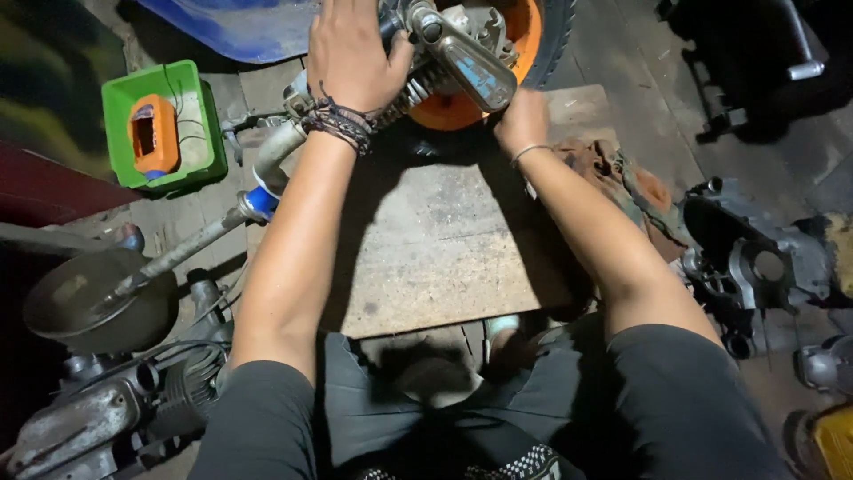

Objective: Adjusting and aligning the suspension linkage on a motorcycle wheel assembly.

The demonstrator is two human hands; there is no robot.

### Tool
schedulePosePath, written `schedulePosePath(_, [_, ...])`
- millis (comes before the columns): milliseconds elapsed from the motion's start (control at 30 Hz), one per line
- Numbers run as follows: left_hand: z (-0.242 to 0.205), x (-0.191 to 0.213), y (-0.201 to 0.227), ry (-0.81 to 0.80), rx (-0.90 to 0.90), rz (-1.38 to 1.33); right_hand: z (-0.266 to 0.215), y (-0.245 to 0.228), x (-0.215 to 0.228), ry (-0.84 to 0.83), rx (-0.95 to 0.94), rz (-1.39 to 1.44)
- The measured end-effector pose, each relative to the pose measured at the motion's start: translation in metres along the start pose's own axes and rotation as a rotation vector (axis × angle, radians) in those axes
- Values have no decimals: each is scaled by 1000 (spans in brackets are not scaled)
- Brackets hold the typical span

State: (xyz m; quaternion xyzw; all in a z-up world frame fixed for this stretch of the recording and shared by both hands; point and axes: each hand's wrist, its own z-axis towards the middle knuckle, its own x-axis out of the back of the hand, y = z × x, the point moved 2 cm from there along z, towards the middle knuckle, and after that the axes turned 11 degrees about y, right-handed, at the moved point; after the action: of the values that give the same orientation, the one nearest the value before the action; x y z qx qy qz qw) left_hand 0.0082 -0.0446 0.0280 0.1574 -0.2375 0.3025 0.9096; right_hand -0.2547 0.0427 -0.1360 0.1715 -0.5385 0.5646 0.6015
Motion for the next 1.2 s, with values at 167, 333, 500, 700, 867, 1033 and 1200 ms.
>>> schedulePosePath(167, [0,3,4,-2,12,30,0,23,-28,-57,152,39])
schedulePosePath(333, [-3,1,4,28,21,-4,-2,21,-29,-92,-176,31])
schedulePosePath(500, [-2,7,6,-34,1,20,10,20,-9,-441,-195,175])
schedulePosePath(700, [-4,1,4,3,16,8,23,16,69,-801,-286,82])
schedulePosePath(867, [-2,4,5,21,5,11,40,60,64,-728,-36,-378])
schedulePosePath(1033, [-2,4,6,26,-21,11,34,46,99,-713,-167,-273])
schedulePosePath(1200, [-5,0,4,19,-6,32,47,76,87,-511,-65,-236])
